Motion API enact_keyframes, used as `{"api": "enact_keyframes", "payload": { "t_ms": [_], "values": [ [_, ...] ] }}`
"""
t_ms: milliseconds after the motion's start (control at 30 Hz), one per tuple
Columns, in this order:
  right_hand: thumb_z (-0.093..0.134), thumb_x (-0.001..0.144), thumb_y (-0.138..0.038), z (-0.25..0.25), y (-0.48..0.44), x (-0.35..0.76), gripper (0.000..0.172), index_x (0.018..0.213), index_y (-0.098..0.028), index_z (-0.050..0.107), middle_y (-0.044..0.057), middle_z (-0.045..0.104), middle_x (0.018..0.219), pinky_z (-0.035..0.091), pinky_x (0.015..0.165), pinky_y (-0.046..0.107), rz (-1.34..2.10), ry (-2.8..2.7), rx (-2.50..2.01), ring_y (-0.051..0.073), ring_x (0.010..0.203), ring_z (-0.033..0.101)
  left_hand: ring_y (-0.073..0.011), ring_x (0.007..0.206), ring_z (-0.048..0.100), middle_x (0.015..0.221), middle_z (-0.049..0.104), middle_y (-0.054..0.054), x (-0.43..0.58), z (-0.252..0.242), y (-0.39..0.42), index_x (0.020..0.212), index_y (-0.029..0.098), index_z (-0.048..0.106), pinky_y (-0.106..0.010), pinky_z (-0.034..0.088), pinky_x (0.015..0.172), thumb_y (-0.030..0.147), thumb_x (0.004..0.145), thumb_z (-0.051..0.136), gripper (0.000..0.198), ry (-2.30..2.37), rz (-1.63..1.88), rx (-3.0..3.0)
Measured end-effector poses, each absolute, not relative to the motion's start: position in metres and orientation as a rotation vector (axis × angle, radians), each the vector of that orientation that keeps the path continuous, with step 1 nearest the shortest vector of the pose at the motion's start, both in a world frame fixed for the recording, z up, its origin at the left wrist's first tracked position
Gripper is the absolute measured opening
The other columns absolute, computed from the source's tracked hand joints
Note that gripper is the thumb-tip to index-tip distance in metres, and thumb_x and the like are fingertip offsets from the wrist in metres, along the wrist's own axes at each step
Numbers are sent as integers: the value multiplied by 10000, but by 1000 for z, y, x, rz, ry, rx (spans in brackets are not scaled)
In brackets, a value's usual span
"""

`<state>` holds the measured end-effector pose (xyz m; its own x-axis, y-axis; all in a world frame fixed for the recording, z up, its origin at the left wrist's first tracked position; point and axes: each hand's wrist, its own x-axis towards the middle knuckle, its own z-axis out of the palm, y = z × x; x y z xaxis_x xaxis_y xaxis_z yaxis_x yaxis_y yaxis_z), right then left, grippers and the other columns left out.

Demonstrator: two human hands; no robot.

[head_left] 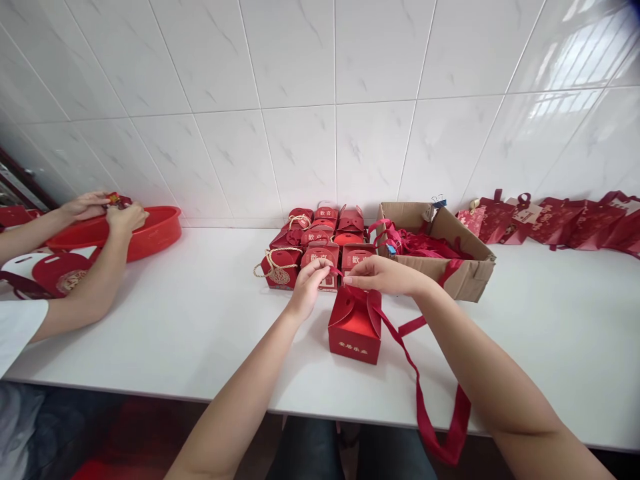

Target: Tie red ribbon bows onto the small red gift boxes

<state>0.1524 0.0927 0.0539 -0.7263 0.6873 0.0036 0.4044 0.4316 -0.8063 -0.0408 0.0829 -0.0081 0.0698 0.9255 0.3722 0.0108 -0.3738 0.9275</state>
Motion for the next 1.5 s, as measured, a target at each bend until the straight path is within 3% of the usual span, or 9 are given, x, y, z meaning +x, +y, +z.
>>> {"api": "enact_keyframes", "payload": {
  "t_ms": [167,333,467,567,833,967,1067,1500],
  "values": [
    [619,760,-562,56,93,153,394,774,-170,577,-27,468,666,336,535,234,1389,-2135,-788,89,572,402,-131,719,492,763,511,3,-36,-5,76,790,184,501,-251,418,687,379,827,518,199,1014,1274,1650],
    [664,748,-492,64,94,170,326,757,-168,632,3,550,710,419,657,261,1321,-1900,-758,120,669,494,-124,640,405,712,430,33,-41,-1,67,953,214,439,-257,355,637,406,775,586,300,1127,1078,2130],
    [683,746,-456,69,92,179,275,745,-183,650,23,602,771,441,761,296,1274,-1767,-729,156,764,546,-112,605,353,700,382,49,-48,3,63,860,221,414,-252,314,591,378,640,701,394,1048,840,2340],
    [649,765,-497,72,89,179,309,725,-191,634,39,610,791,453,750,305,1267,-1694,-738,177,785,556,-106,597,351,704,377,50,-48,3,61,844,223,389,-249,317,579,353,627,708,407,990,807,2289],
    [589,815,-455,73,85,175,336,625,-185,528,20,493,669,428,661,277,1312,-1666,-716,144,662,480,-131,587,423,623,409,51,-44,-7,67,913,231,352,-272,338,612,281,799,445,155,963,1035,1932],
    [574,826,-407,66,85,167,374,566,-182,427,-24,355,573,294,501,251,1340,-1940,-848,90,515,323,-143,613,473,656,478,35,-43,-9,71,988,227,377,-280,360,636,272,784,445,219,963,1074,1772],
    [565,816,-364,60,86,158,407,524,-184,346,-43,278,531,201,467,259,1332,-2148,-955,76,482,235,-145,655,489,713,498,23,-44,-10,73,1011,220,402,-284,363,662,240,775,456,243,939,1118,1756],
    [478,802,-248,46,95,148,353,494,-180,319,-53,268,492,201,494,276,1375,-2318,-1034,76,477,219,-147,653,476,728,506,20,-46,-14,77,1026,221,405,-286,336,639,197,781,457,252,875,1132,1718]
  ]
}}
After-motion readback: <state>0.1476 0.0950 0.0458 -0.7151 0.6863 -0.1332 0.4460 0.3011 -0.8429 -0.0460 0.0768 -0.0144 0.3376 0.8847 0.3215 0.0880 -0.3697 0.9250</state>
